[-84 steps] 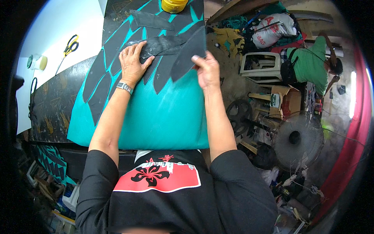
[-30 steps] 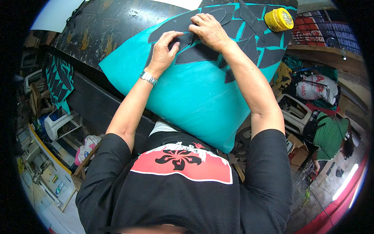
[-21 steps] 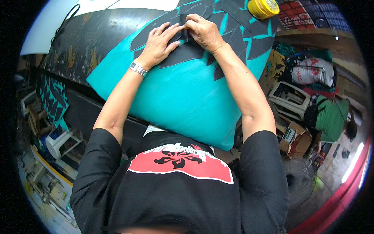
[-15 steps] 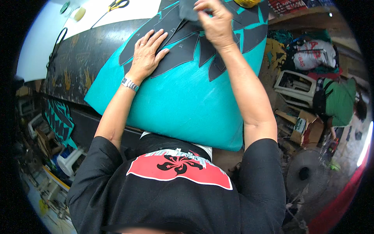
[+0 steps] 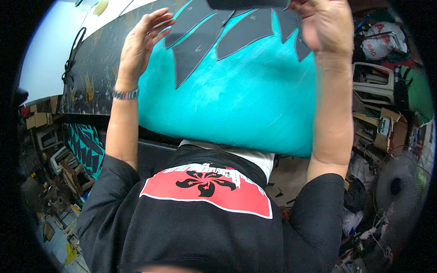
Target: The person places black geometric stickers onto a teal curved surface, pressing each piece down and adjusting its position. The person works methodically across the surface, handling multiple sticker pieces one at a time.
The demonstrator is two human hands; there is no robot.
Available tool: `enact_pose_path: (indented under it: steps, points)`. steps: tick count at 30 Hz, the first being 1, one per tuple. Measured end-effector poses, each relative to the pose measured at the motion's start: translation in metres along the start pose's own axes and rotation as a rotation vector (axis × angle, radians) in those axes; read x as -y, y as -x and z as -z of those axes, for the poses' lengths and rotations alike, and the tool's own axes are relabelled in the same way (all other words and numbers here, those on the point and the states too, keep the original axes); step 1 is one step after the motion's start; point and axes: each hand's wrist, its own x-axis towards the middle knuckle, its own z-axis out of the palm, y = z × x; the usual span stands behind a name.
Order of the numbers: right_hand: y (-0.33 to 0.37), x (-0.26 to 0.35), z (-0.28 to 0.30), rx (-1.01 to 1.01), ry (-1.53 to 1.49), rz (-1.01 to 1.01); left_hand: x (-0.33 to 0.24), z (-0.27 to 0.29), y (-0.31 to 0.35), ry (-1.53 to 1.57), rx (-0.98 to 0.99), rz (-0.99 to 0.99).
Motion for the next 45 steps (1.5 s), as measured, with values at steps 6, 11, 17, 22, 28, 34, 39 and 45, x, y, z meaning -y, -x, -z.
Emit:
enact_pose_path:
  steps: [6,11,17,22,28,34,39,45]
  points:
    - [0.055,-0.075,-0.11,0.274,-0.248,-0.538,-0.018,0.049,0.119,0.231,0.113,0.214]
    - [0.076,-0.125,-0.174,0.081,0.022,-0.625,-0.016,0.061,0.17,0.031,-0.113,0.424]
    - [0.083,-0.144,-0.183,0.021,0.295,-0.486,-0.007,0.073,0.18,-0.288,-0.303,0.188]
    - [0.081,-0.164,-0.184,0.006,0.557,-0.257,-0.004,0.077,0.182,-0.111,-0.392,0.23]
    - [0.078,-0.18,-0.187,-0.044,0.714,-0.174,-0.008,0.074,0.188,-0.257,-0.44,0.188]
    - [0.078,-0.182,-0.186,-0.043,0.722,-0.122,-0.005,0.069,0.188,-0.259,-0.48,0.135]
    - [0.081,-0.184,-0.187,-0.061,0.622,-0.127,-0.002,0.071,0.191,-0.29,-0.444,0.108]
    - [0.093,-0.169,-0.184,-0.093,0.212,-0.17,0.0,0.069,0.195,-0.21,-0.428,0.161]
